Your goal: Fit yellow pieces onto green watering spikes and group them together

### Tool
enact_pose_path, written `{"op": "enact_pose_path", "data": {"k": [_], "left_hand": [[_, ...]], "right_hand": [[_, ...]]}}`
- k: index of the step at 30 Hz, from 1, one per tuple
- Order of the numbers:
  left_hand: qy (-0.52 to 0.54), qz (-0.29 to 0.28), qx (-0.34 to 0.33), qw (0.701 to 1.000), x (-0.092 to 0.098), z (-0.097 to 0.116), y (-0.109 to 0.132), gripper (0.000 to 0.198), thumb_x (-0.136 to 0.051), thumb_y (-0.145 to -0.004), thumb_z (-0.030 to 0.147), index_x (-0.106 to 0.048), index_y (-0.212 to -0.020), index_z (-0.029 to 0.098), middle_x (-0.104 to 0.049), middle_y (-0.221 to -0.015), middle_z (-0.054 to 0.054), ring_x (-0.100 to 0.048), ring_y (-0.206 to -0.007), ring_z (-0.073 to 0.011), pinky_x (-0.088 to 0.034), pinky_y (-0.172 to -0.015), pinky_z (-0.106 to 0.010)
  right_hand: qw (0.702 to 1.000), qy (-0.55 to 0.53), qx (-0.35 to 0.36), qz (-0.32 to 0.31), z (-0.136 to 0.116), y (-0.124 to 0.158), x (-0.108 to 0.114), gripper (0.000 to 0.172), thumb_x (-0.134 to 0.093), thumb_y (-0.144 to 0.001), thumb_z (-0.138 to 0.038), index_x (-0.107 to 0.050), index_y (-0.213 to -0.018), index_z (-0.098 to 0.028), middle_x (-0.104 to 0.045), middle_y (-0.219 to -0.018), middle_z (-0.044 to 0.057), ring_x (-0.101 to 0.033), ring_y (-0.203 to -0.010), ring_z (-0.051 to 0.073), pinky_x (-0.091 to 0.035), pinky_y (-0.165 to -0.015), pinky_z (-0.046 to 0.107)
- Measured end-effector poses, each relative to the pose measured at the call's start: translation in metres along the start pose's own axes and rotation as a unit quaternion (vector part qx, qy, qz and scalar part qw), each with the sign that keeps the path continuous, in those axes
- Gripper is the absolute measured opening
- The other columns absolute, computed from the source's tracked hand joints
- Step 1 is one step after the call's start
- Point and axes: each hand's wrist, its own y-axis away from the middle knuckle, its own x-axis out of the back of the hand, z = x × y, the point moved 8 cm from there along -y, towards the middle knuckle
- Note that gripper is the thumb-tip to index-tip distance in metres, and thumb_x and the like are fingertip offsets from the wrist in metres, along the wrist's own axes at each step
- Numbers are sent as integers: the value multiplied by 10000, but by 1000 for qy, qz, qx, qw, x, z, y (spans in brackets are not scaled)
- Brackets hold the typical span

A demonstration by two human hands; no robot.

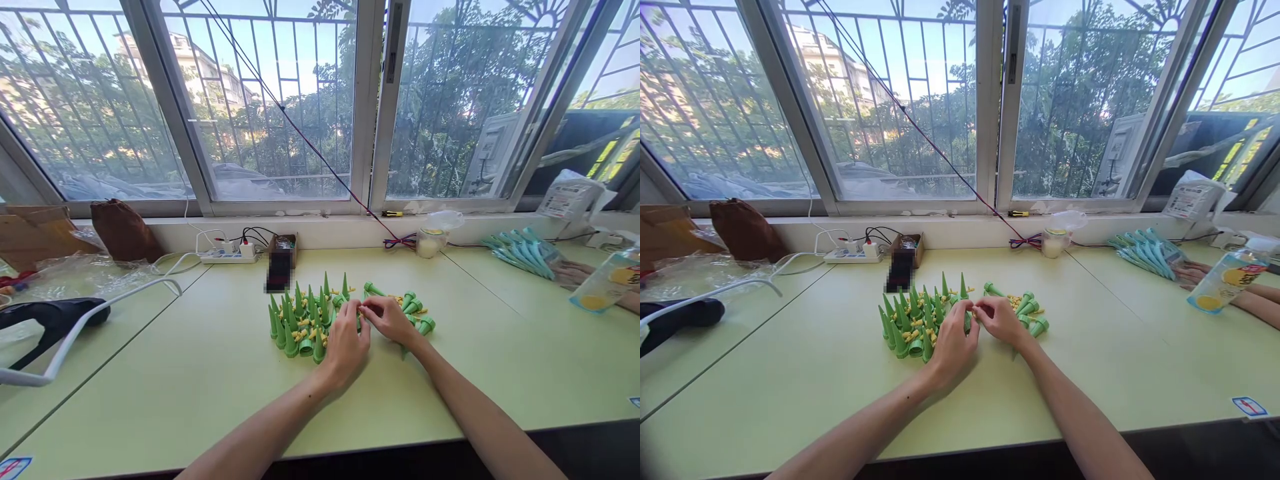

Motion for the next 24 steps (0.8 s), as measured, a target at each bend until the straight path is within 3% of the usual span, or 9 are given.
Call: {"op": "enact_pose_path", "data": {"k": [13, 24], "left_hand": [[-60, -19, 2, 998, 0, 4, 1, 247, -457, -935, 120, -546, -1151, 201, -657, -1156, -98, -680, -988, -241, -530, -808, -343], [-32, 10, 13, 999, 3, -1, -2, 249, -468, -940, 141, -544, -1171, 192, -658, -1163, -112, -674, -1002, -256, -547, -839, -385]], "right_hand": [[1000, -8, -12, -11, 7, -1, -3, 271, -553, -944, -321, -662, -744, -173, -589, -607, -4, -446, -550, 131, -326, -542, 261], [999, -18, -24, 41, 16, -1, 3, 275, -550, -939, -357, -665, -773, -171, -589, -617, 7, -474, -547, 140, -357, -534, 263]]}}
